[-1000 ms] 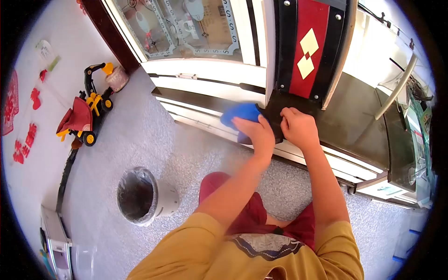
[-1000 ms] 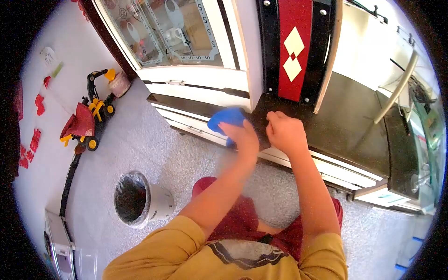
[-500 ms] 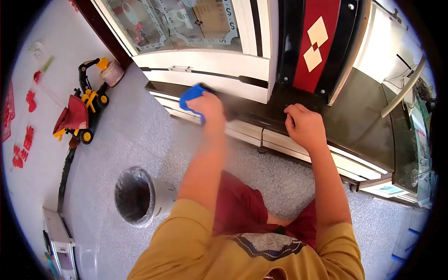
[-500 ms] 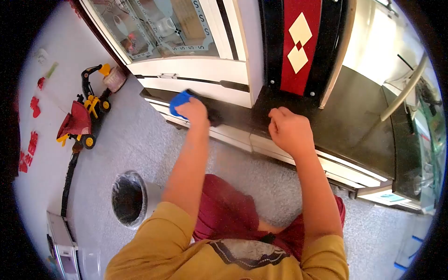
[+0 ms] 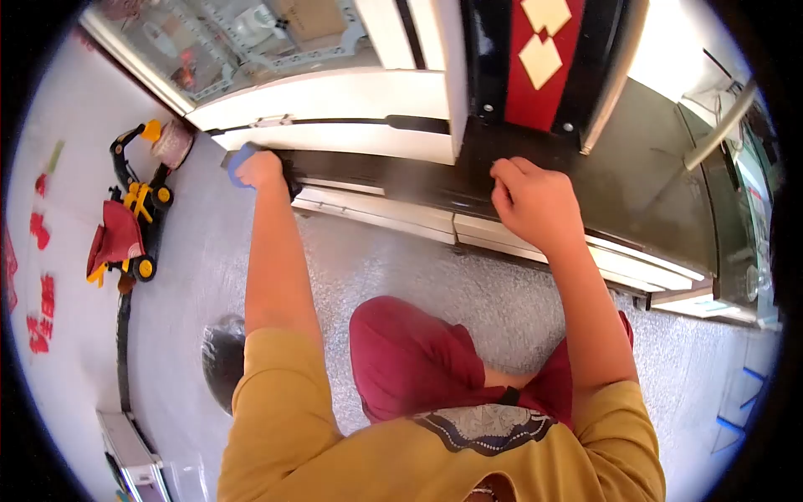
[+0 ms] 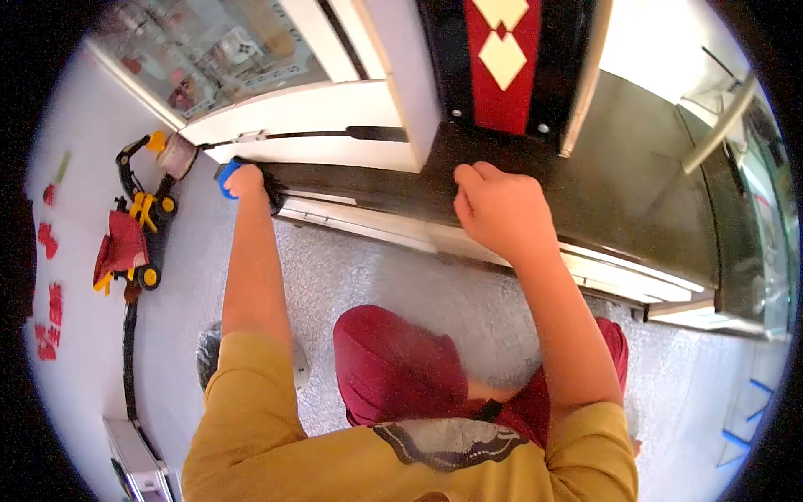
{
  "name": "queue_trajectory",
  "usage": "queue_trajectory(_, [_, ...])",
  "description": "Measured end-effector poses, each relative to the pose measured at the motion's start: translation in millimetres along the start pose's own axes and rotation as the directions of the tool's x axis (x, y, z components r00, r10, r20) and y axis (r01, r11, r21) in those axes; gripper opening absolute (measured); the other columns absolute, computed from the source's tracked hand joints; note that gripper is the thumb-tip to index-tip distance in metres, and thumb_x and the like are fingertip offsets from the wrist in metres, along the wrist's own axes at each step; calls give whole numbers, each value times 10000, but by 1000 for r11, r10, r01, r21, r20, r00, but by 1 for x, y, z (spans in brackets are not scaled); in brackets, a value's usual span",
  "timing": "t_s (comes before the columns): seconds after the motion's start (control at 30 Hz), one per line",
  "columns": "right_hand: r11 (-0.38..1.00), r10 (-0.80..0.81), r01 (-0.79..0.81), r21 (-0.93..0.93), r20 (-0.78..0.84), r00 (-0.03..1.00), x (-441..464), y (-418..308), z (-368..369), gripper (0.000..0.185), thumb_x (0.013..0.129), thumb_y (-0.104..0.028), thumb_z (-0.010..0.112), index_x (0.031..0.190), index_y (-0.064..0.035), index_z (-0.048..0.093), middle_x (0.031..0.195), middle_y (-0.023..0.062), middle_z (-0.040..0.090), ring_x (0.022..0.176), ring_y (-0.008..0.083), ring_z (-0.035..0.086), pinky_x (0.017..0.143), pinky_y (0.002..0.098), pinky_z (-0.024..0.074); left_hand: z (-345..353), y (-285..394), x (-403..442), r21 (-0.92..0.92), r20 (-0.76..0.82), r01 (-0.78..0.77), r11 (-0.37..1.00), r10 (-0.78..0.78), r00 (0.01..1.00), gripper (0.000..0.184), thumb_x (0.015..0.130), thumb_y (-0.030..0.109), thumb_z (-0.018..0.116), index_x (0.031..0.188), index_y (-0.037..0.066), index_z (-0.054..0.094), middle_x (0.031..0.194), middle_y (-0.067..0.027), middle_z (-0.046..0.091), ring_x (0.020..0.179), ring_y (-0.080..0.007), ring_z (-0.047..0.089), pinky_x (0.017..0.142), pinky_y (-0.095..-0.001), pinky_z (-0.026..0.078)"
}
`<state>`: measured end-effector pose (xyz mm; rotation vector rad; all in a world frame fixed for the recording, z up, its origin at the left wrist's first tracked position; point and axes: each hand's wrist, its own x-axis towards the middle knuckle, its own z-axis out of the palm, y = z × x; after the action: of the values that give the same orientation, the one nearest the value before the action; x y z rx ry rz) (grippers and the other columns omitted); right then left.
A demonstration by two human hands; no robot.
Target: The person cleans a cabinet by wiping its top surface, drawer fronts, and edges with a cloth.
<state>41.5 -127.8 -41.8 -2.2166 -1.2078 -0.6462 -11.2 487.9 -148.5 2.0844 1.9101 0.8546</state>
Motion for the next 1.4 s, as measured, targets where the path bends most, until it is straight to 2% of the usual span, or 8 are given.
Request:
queue_trajectory(0.17, [1000,10,-10,-13,-14,1000,-3,3,2,79,873,-116,683,935,-82,648,829,100,659,706,346,682,619,451,560,-44,27,-88,-474,-80,76,877,-129,988,594,966,230,654,1366,-158,448,1326,-330,545,1247,-510,581,1032,-583,495])
queue_trajectory(0.3, [1000,8,-8,0,-34,999,-5,3,1,82,868,-127,692,914,-80,641,821,106,652,710,353,683,633,466,570,-108,43,-209,464,225,-611,641,582,781,475,1038,233,523,1251,-176,638,1461,-416,486,1348,-608,477,1119,-739,358])
queue_trajectory(0.5, [991,16,13,135,-212,977,-14,11,1,98,865,-108,681,960,-86,675,880,120,686,736,368,691,665,476,579,-102,44,-387,-114,-307,-897,427,844,441,716,1031,195,573,1551,-199,278,1613,-472,235,1538,-634,162,1258,-698,88])
queue_trajectory(0.8, [890,231,-90,447,-274,933,-64,-26,-28,515,966,-278,708,1427,-73,604,1254,205,674,1207,413,626,1088,479,490,-217,78,-513,-715,-7,-696,59,996,92,575,1047,156,627,1561,4,417,1566,-209,480,1487,-299,451,1237,-428,330])
queue_trajectory(0.9, [947,250,-194,256,-208,946,-77,0,-38,596,956,-403,731,1454,-100,604,1344,155,672,1286,365,607,1177,528,416,-234,91,-470,-932,298,239,272,951,82,301,1060,15,534,1349,-11,611,1267,-157,684,1265,-275,645,1133,-392,470])
queue_trajectory(0.97, [993,27,-50,-111,-195,980,-87,7,-45,613,941,-425,745,1455,-117,613,1387,126,665,1347,328,580,1214,558,371,-225,99,-447,-921,373,257,294,855,360,200,1049,-37,500,1115,1,686,1014,-93,726,1004,-212,722,962,-326,570])
queue_trajectory(1.27, [971,-16,-23,-240,-160,987,-126,58,-81,524,824,-316,803,1309,-152,690,1377,38,658,1367,260,557,1242,533,336,-195,130,-420,-782,0,-606,146,972,234,207,968,-84,472,901,26,634,839,-61,655,766,-150,615,738,-284,518])
queue_trajectory(1.4, [953,-9,-49,-297,-193,981,-165,102,-127,561,786,-306,811,1314,-172,679,1391,39,656,1351,260,581,1206,518,385,-192,149,-436,-642,142,-748,169,985,101,98,861,20,552,833,67,633,875,-154,672,878,-386,657,779,-464,523])
